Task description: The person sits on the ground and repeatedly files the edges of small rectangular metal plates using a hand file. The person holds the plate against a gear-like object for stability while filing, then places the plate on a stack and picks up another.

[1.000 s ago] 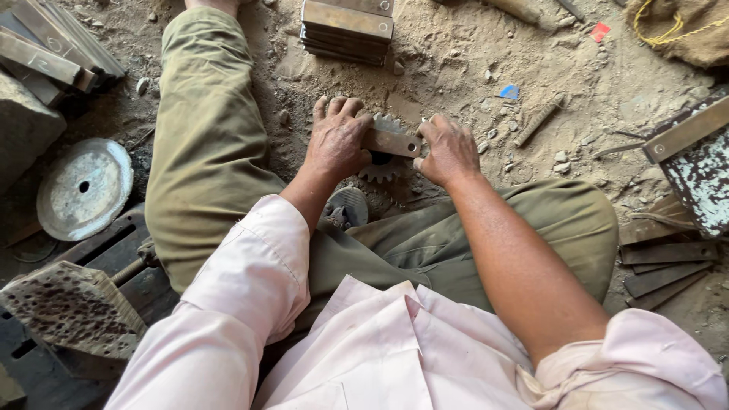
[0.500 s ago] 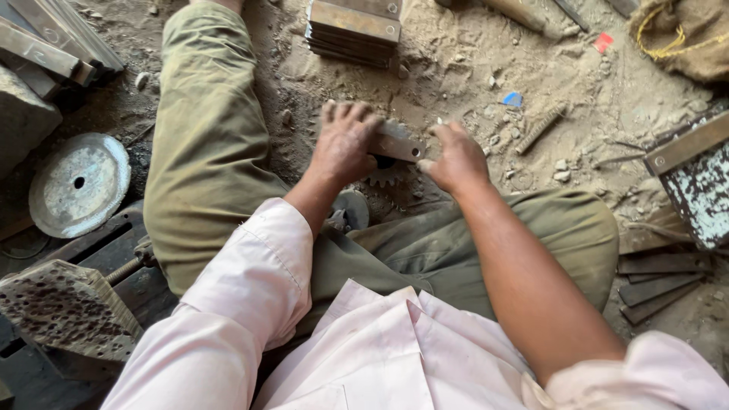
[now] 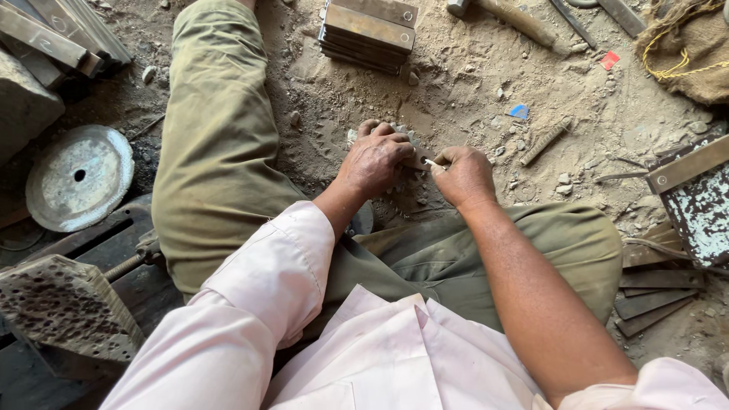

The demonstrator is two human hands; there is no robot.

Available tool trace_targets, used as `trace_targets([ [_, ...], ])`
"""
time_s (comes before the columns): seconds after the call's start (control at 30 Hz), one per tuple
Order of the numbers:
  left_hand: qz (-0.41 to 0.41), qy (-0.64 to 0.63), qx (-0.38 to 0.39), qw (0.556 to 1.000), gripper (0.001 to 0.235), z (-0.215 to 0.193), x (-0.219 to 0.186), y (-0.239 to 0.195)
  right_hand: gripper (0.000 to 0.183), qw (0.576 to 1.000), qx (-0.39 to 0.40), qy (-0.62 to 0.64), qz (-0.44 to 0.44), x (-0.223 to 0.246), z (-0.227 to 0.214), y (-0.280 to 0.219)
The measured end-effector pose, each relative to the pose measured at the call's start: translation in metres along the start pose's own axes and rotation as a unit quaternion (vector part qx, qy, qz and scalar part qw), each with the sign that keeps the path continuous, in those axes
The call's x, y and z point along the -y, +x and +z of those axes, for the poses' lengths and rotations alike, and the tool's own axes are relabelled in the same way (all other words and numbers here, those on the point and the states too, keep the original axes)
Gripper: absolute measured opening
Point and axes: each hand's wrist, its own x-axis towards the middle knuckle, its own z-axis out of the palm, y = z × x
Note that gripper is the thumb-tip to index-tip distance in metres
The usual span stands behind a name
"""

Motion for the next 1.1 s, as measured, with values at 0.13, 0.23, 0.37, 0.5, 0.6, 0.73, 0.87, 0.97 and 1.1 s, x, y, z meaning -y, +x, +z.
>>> trace_targets([
  [0.13, -0.006, -0.011, -0.003, 1.0, 0.025, 0.001, 0.001, 0.0, 0.012, 0.999, -0.031, 0.005, -0.019, -0.004, 0.011, 0.006],
  [0.23, -0.007, -0.011, -0.011, 1.0, 0.026, 0.001, 0.001, -0.001, 0.01, 1.0, -0.028, 0.006, -0.011, -0.006, 0.017, 0.011],
  [0.37, -0.009, -0.019, -0.014, 1.0, 0.02, 0.003, 0.001, 0.0, 0.005, 0.999, -0.014, 0.049, -0.003, -0.013, 0.02, 0.015],
  [0.5, -0.009, -0.025, -0.016, 1.0, 0.019, 0.005, 0.002, -0.001, 0.009, 0.993, 0.025, 0.113, -0.001, -0.018, 0.016, 0.02],
  [0.6, -0.009, -0.02, -0.02, 1.0, 0.02, 0.007, 0.003, 0.0, 0.012, 0.995, 0.064, 0.077, -0.013, -0.015, 0.004, 0.026],
  [0.73, -0.006, -0.005, -0.023, 1.0, 0.022, 0.01, 0.004, 0.0, 0.013, 0.99, 0.137, -0.008, 0.023, 0.003, -0.011, 0.036],
  [0.87, -0.006, 0.006, -0.015, 1.0, 0.023, 0.009, 0.003, 0.0, 0.014, 0.98, 0.163, -0.118, 0.014, 0.025, -0.014, 0.048],
  [0.97, -0.029, 0.006, 0.017, 0.999, 0.02, 0.006, 0.001, 0.001, 0.016, 0.968, 0.143, -0.208, -0.017, 0.037, -0.005, 0.053],
  [1.1, -0.017, -0.008, 0.001, 1.0, 0.018, 0.005, 0.0, 0.0, 0.018, 0.945, 0.099, -0.298, -0.094, 0.033, 0.011, 0.043],
])
